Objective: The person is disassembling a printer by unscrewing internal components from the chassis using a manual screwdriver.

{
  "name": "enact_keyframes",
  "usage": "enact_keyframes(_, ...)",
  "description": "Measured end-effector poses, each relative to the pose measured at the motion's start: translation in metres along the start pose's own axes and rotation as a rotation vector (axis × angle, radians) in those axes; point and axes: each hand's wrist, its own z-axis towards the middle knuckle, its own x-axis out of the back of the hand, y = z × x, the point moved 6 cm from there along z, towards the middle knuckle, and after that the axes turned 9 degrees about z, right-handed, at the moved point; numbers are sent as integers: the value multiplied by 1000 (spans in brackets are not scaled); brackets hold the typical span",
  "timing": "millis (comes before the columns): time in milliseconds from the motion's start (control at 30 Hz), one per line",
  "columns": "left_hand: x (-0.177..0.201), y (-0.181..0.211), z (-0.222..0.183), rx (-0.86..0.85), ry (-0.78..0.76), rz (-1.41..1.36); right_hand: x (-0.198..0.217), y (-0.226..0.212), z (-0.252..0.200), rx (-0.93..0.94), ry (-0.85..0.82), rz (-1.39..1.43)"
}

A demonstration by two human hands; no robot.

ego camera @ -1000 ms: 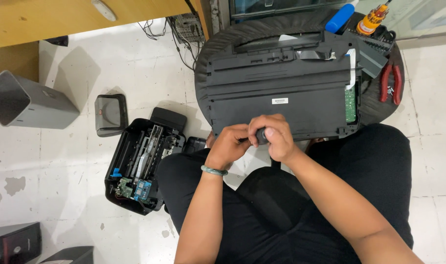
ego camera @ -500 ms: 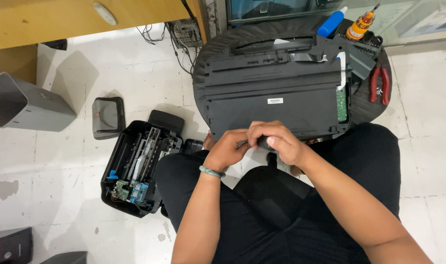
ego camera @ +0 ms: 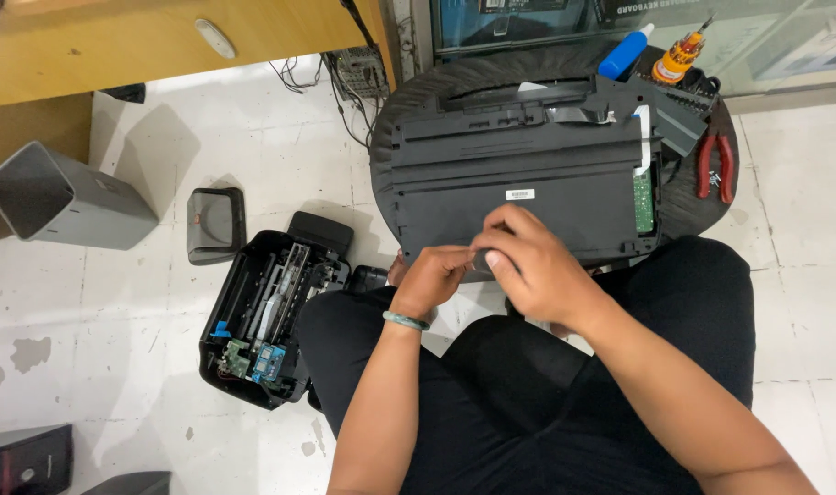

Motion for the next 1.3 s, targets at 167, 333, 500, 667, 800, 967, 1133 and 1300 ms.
enact_keyframes(167, 18, 56, 10, -41, 52, 70, -2, -15, -5, -270, -102, -468)
enact_keyframes(333, 15, 60, 11, -41, 60, 106, -2, 1, -6, -377, -230, -497)
enact_keyframes(500, 9, 50, 12, -61, 109, 170, -1, 19, -14, -396, -524, -421)
enact_keyframes(667, 7, 38, 10, -64, 124, 166, -1, -6, -6, -351, -613, -431)
enact_keyframes(800, 4, 9, 1, -37, 141, 186, 1, -32, 9, -305, -495, -506)
enact_keyframes(967, 9, 23, 3, -39, 188, 208, -4, -21, 1, -168, -278, -800)
enact_keyframes(1133, 21, 63, 12, -68, 154, 193, -4, -17, 2, -226, -281, -725)
enact_keyframes(1300, 35, 129, 12, -176, 114, 4, -11, -20, 1, -168, -245, -696)
